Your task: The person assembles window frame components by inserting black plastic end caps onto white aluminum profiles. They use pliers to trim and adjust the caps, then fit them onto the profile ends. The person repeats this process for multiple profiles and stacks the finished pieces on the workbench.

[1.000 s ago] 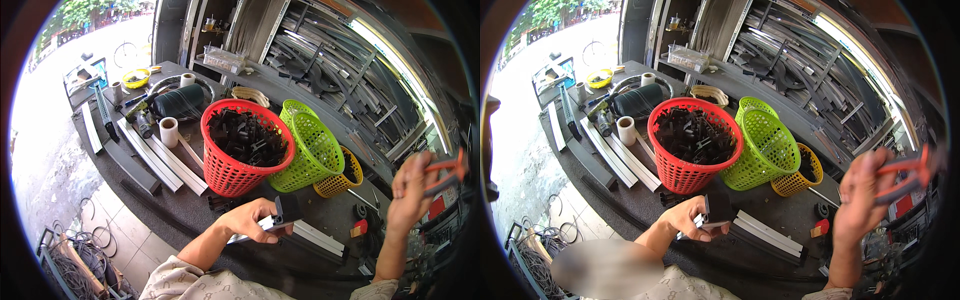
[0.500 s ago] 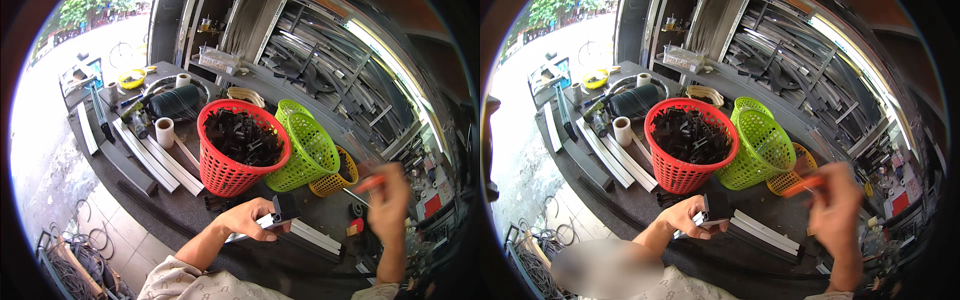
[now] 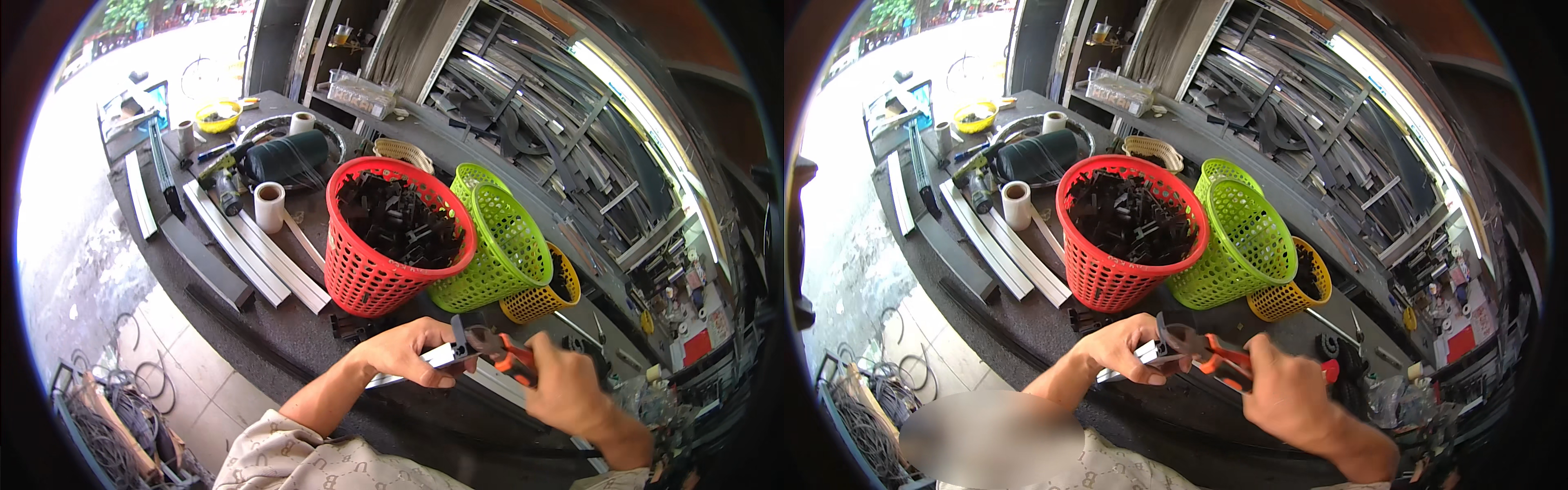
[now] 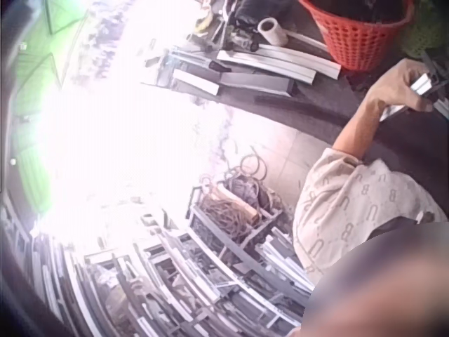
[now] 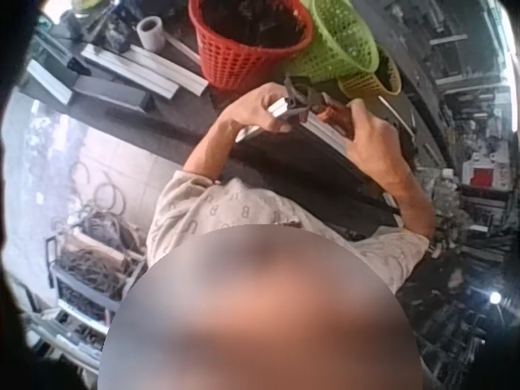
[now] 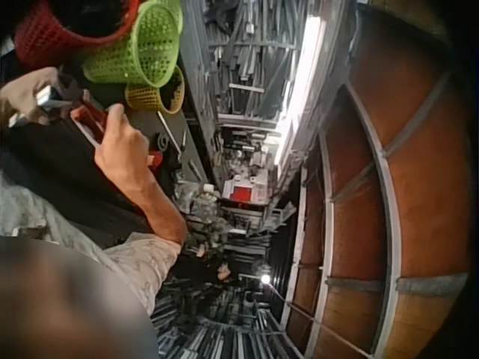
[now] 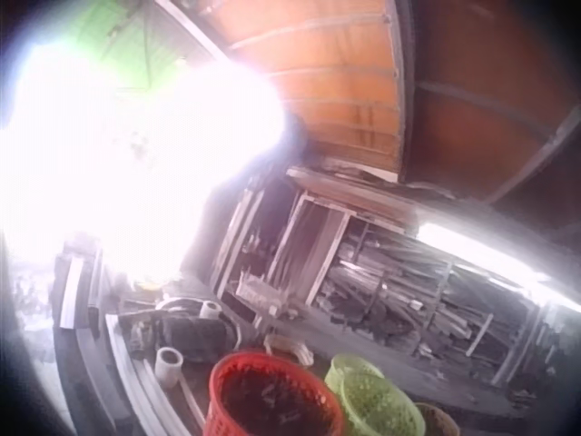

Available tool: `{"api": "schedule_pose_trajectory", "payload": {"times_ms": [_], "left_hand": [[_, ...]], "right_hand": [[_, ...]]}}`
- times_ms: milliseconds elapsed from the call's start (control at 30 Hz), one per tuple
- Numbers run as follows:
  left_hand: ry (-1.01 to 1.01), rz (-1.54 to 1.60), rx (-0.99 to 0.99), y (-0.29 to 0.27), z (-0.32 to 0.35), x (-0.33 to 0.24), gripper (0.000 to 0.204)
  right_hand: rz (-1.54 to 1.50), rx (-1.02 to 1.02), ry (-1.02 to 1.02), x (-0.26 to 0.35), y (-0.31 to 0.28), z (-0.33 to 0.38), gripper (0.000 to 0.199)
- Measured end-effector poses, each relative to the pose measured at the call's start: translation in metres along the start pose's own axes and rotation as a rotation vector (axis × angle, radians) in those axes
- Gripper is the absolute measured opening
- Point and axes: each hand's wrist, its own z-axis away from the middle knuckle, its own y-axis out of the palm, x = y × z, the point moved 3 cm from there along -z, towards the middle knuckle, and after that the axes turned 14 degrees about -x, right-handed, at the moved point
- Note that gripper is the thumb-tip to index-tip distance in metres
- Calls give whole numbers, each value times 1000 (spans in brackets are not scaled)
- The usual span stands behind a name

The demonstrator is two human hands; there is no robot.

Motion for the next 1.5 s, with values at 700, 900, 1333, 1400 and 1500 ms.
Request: {"api": "schedule_pose_trajectory", "payload": {"times_ms": [700,900,1333,1400,1500], "left_hand": [[-38,112,-2,-7,-3,8,33],[-94,40,-101,-10,-7,11,33],[-88,-169,-36,-3,0,25,42],[-216,-161,-83,3,5,28,41],[47,-391,-156,31,-1,20,35]], "right_hand": [[-1505,-322,1054,-13,3,-29,6],[-1128,169,438,14,8,-27,24],[-1246,-61,1199,8,84,140,22],[-998,28,1268,30,110,204,28],[-1073,445,1151,90,148,288,35]]}}
